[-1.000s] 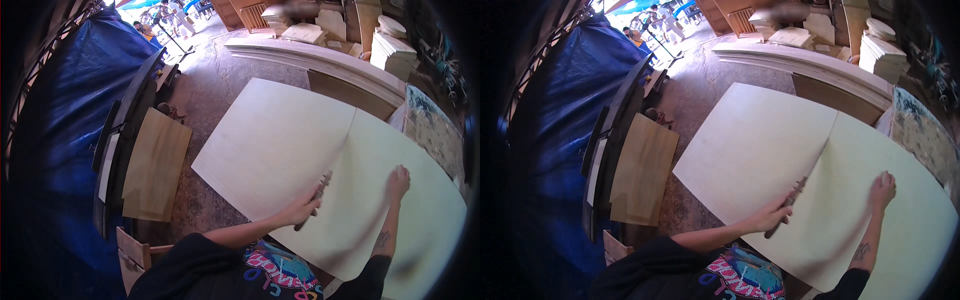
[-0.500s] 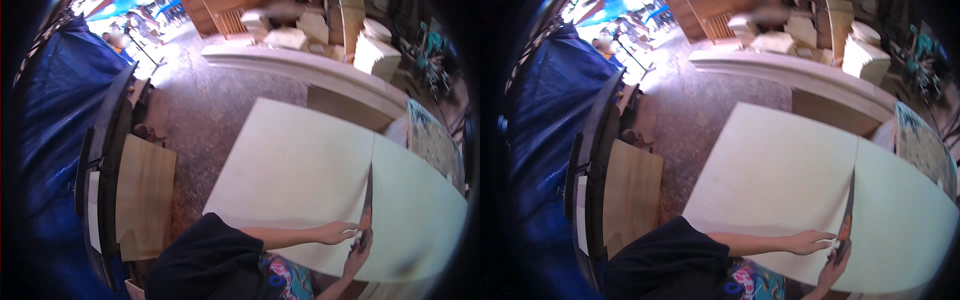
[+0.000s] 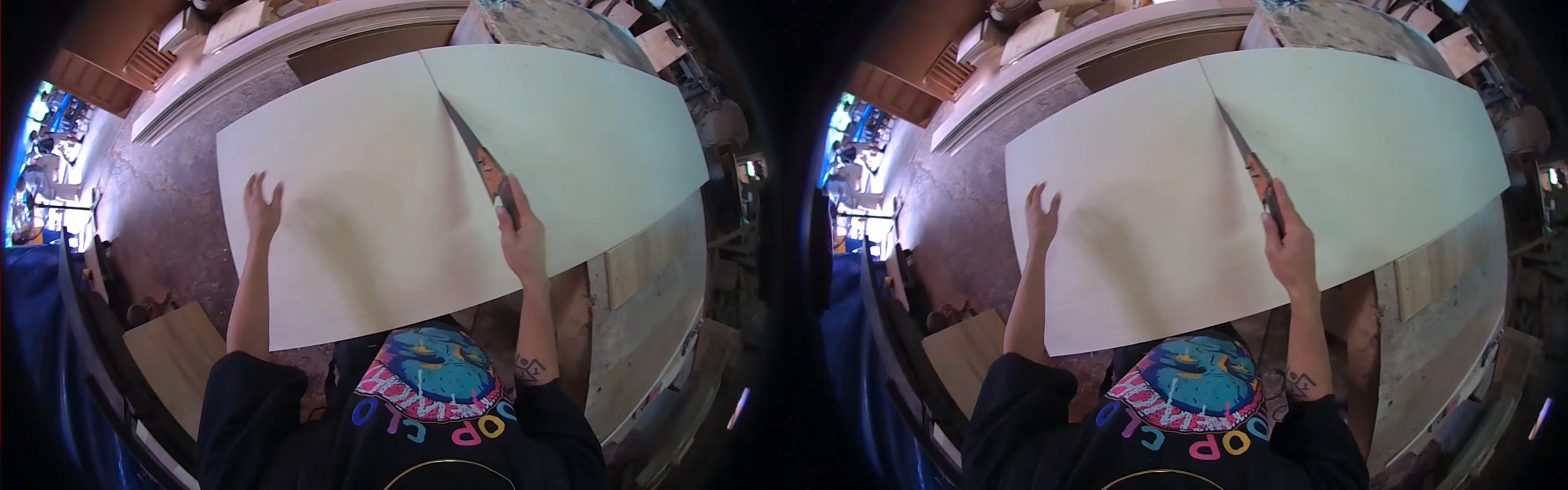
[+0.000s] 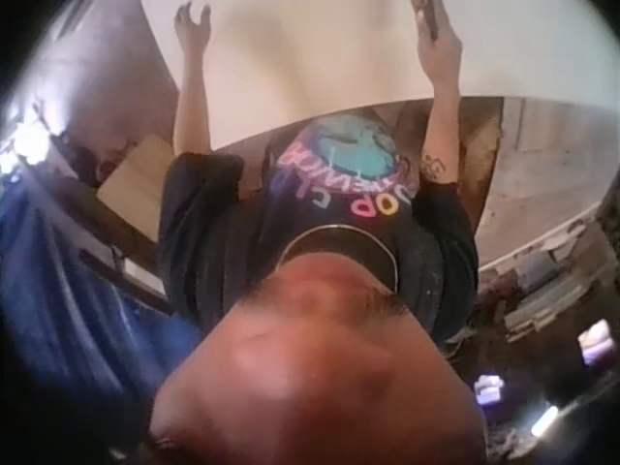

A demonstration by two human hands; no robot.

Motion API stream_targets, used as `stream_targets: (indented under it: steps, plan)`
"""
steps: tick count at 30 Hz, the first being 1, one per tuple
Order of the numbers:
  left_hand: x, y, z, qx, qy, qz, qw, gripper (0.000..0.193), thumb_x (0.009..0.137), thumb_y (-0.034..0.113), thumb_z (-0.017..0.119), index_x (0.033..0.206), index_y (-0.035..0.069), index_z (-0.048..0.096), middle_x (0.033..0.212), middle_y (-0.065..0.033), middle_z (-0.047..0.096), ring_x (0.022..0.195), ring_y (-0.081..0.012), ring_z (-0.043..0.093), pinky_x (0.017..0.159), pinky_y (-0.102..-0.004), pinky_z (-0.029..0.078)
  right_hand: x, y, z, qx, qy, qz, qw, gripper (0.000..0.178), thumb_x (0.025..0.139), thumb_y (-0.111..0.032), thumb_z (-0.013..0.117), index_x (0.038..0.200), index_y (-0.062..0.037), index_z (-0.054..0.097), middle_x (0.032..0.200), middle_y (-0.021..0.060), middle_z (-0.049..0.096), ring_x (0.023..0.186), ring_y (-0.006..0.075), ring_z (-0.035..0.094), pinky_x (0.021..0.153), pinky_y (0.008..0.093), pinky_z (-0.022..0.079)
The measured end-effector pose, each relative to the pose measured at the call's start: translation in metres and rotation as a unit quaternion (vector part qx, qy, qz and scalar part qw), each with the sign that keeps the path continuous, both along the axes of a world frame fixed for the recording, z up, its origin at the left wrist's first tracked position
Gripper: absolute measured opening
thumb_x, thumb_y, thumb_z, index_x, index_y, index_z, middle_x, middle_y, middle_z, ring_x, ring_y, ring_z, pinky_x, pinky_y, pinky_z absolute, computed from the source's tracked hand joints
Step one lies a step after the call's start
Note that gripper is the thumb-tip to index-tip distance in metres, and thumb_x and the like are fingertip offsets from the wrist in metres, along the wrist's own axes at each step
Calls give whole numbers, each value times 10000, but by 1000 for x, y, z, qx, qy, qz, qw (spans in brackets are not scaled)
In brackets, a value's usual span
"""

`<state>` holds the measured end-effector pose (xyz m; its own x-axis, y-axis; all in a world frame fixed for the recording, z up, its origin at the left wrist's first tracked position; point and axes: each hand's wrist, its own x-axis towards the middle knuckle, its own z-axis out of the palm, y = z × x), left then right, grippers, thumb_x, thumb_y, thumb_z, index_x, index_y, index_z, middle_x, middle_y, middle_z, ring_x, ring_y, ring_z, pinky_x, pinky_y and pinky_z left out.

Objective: Sawing a piece of wood or bamboo sheet with a hand saw.

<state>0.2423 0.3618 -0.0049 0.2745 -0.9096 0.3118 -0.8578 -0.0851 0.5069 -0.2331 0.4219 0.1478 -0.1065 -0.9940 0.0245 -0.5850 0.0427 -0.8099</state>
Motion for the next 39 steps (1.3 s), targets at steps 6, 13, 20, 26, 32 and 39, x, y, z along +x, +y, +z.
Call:
stream_targets:
  steps: [6, 13, 20, 26, 32, 39]
  plan:
    - [-157, -179, -11, 20, -35, -219, 975, 623, 912, 496, 623, 1382, 103, 511, 1479, -168, 432, 1397, -366, 360, 1108, -585, 309, -13, -1, 12, -24, 37, -12, 999, 497, 966, -74, 585, 1449, -58, 467, 1084, 229, 683, 901, 286, 692, 808, 339, 527]
    - [-261, -357, -10, 114, -49, -238, 963, 838, 853, 733, 520, 1417, 114, 504, 1458, -160, 481, 1365, -353, 422, 1081, -614, 333, -7, 1, 35, 53, 74, -49, 995, 504, 946, -33, 603, 1429, 12, 467, 1116, 239, 674, 997, 288, 690, 854, 335, 519]
    - [-264, -367, 19, 246, -70, -257, 932, 833, 843, 782, 467, 1291, 92, 592, 1290, -190, 586, 1233, -370, 541, 1029, -514, 424, 11, -7, 40, 64, 154, -19, 986, 532, 915, -3, 627, 1412, 72, 451, 1099, 253, 666, 956, 331, 692, 826, 357, 534]
    - [-262, -366, 14, 160, -78, -206, 962, 930, 777, 849, 467, 1027, -4, 742, 1085, -229, 706, 1087, -370, 658, 946, -445, 511, 28, -14, 49, 81, 211, 12, 974, 529, 910, 5, 627, 1396, 104, 444, 1088, 272, 659, 970, 353, 691, 838, 389, 545]
    - [-267, -364, 15, 128, -68, -215, 966, 914, 779, 829, 488, 1030, -13, 738, 1077, -241, 703, 1075, -367, 664, 933, -447, 515, 31, -89, -15, -26, 197, 31, 980, 519, 932, -23, 599, 1428, 16, 450, 1184, 258, 645, 1035, 370, 678, 833, 376, 544]
    - [-268, -362, 13, 139, -59, -215, 965, 915, 774, 819, 504, 994, -36, 742, 1050, -256, 704, 1050, -374, 673, 916, -446, 526, 36, -93, -18, 32, 164, -7, 986, 519, 940, -41, 603, 1434, -3, 449, 1216, 246, 638, 1026, 360, 691, 812, 375, 554]
